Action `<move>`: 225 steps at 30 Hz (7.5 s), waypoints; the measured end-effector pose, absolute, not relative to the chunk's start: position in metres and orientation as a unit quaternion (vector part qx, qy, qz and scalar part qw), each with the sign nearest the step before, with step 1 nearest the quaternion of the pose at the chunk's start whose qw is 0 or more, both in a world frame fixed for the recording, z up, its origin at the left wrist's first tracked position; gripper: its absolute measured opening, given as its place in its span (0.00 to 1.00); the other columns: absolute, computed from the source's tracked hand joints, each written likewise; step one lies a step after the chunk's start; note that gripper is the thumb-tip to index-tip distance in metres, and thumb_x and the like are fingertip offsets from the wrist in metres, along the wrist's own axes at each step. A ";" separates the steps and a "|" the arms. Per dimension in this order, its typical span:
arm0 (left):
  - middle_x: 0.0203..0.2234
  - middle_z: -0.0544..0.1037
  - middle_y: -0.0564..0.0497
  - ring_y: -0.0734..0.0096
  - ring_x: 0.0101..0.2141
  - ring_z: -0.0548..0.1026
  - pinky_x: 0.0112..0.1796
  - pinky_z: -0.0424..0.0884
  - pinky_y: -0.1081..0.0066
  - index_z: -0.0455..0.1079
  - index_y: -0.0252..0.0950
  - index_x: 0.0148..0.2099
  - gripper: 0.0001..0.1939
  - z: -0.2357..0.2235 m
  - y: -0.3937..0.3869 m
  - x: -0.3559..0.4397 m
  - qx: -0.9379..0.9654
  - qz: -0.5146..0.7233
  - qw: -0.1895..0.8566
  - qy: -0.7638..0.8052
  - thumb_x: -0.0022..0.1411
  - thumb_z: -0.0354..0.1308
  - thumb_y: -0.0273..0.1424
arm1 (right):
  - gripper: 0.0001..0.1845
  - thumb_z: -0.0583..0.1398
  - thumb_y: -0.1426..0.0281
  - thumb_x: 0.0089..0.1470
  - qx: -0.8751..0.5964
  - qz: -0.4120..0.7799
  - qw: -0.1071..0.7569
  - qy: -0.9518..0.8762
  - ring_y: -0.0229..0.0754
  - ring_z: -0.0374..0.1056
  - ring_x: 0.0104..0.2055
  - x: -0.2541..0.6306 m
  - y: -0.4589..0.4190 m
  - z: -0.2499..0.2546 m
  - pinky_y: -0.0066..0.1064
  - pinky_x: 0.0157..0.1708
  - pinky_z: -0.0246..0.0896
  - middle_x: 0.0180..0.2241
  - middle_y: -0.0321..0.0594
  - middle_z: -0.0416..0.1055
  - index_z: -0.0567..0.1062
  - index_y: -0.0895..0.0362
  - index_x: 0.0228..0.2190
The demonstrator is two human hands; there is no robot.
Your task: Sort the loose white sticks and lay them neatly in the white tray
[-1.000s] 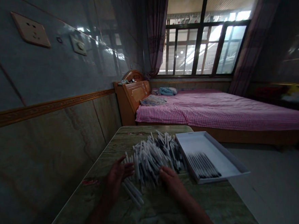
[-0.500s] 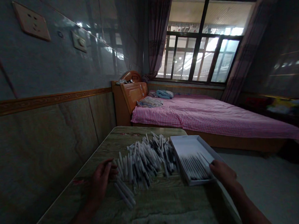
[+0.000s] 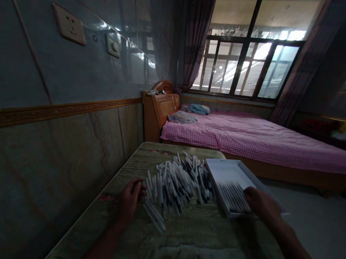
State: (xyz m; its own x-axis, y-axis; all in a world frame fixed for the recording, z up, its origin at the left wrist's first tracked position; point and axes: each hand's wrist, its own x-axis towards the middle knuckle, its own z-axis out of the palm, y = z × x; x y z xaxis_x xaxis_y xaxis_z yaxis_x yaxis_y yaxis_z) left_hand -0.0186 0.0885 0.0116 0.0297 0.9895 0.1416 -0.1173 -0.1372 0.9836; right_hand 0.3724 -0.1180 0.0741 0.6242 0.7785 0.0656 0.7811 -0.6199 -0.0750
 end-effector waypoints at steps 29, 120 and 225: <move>0.23 0.77 0.53 0.73 0.19 0.72 0.23 0.66 0.75 0.72 0.37 0.40 0.11 0.006 0.050 0.001 0.682 0.422 0.488 0.345 0.59 0.54 0.36 | 0.12 0.52 0.67 0.56 -0.803 0.040 0.216 -0.553 0.40 0.70 0.26 0.224 -0.063 0.049 0.26 0.25 0.48 0.23 0.39 0.73 0.70 0.56 0.24; 0.29 0.80 0.49 0.66 0.28 0.80 0.27 0.77 0.70 0.67 0.34 0.33 0.04 0.017 0.059 0.009 0.278 0.490 0.745 0.358 0.59 0.58 0.29 | 0.10 0.54 0.71 0.52 -0.642 0.102 0.317 -0.691 0.33 0.59 0.22 0.179 -0.060 0.002 0.24 0.23 0.44 0.19 0.31 0.63 0.65 0.56 0.20; 0.30 0.78 0.51 0.73 0.32 0.78 0.32 0.73 0.76 0.70 0.34 0.36 0.07 0.009 0.038 0.029 0.275 0.384 0.847 0.244 0.55 0.64 0.28 | 0.08 0.59 0.63 0.47 -0.626 0.275 0.600 -0.417 0.42 0.66 0.27 0.175 -0.044 0.005 0.30 0.27 0.60 0.23 0.36 0.70 0.72 0.55 0.27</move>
State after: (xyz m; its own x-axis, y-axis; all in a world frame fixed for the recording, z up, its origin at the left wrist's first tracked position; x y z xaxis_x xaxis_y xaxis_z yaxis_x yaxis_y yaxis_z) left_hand 0.0288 0.0376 0.0092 0.5858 0.7845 -0.2033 -0.5161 0.5545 0.6528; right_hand 0.1747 -0.0444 0.0051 0.5018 0.8509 0.1556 0.1917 0.0660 -0.9792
